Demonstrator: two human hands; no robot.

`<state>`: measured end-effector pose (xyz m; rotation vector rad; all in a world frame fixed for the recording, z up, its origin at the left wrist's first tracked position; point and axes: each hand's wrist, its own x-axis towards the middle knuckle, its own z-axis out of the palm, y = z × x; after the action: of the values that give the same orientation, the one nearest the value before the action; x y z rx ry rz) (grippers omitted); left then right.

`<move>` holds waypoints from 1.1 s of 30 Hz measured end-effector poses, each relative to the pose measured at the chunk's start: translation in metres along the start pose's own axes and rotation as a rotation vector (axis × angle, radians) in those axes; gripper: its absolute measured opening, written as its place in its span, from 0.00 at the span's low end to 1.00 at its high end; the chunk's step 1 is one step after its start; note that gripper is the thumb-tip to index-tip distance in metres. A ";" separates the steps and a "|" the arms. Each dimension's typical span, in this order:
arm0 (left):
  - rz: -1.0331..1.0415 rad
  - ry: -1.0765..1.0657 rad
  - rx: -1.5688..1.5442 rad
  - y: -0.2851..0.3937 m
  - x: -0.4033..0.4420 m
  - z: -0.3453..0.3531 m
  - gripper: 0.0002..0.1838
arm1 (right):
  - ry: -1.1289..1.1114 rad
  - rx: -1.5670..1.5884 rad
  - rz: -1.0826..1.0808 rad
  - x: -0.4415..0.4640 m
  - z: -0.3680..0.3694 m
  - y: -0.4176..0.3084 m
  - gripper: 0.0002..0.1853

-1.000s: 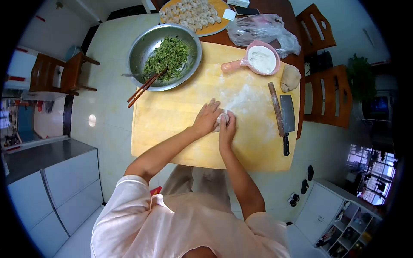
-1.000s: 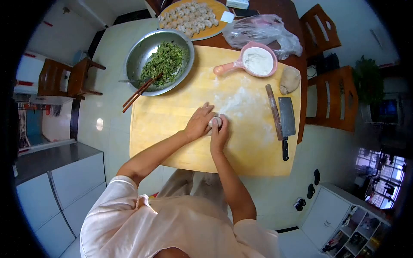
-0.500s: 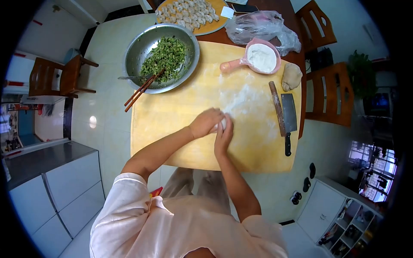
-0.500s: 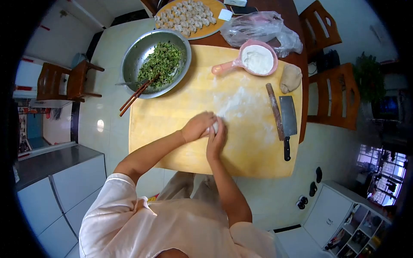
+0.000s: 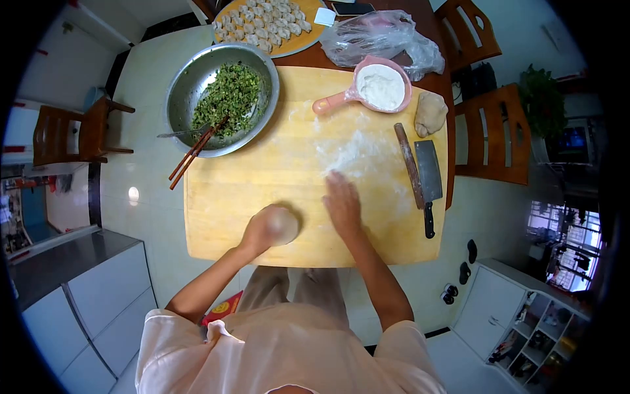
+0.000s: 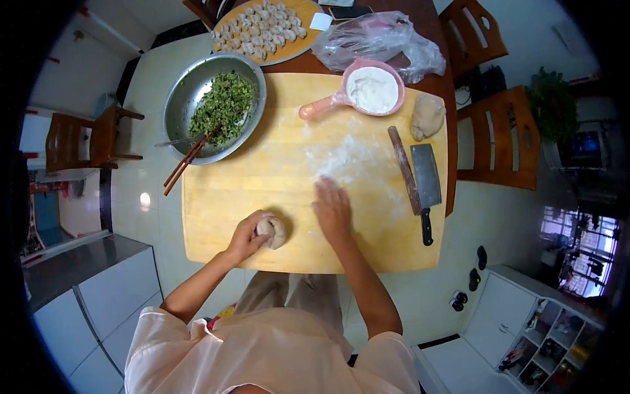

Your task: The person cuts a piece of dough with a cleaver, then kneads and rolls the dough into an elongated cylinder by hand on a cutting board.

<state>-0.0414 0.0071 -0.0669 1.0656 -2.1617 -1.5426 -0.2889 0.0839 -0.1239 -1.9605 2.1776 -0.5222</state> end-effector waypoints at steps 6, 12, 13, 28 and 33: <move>0.302 -0.043 -0.012 0.037 0.060 0.053 0.25 | 0.152 0.570 0.321 -0.039 -0.034 -0.005 0.24; 0.647 -0.045 0.216 0.020 0.119 0.102 0.18 | 0.436 0.698 0.548 -0.024 -0.024 -0.040 0.26; 0.676 -0.106 0.270 0.019 0.131 0.107 0.18 | 0.509 0.702 0.609 -0.027 -0.016 -0.037 0.26; 0.436 -0.333 0.409 0.065 0.087 0.077 0.24 | 0.511 0.718 0.583 -0.053 -0.026 -0.048 0.27; 0.618 -0.267 0.584 0.048 0.122 0.111 0.22 | 0.579 0.738 0.697 -0.051 -0.012 -0.033 0.27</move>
<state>-0.2118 0.0065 -0.0898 0.2378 -2.8454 -0.8237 -0.2556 0.1335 -0.1065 -0.6621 2.2499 -1.5817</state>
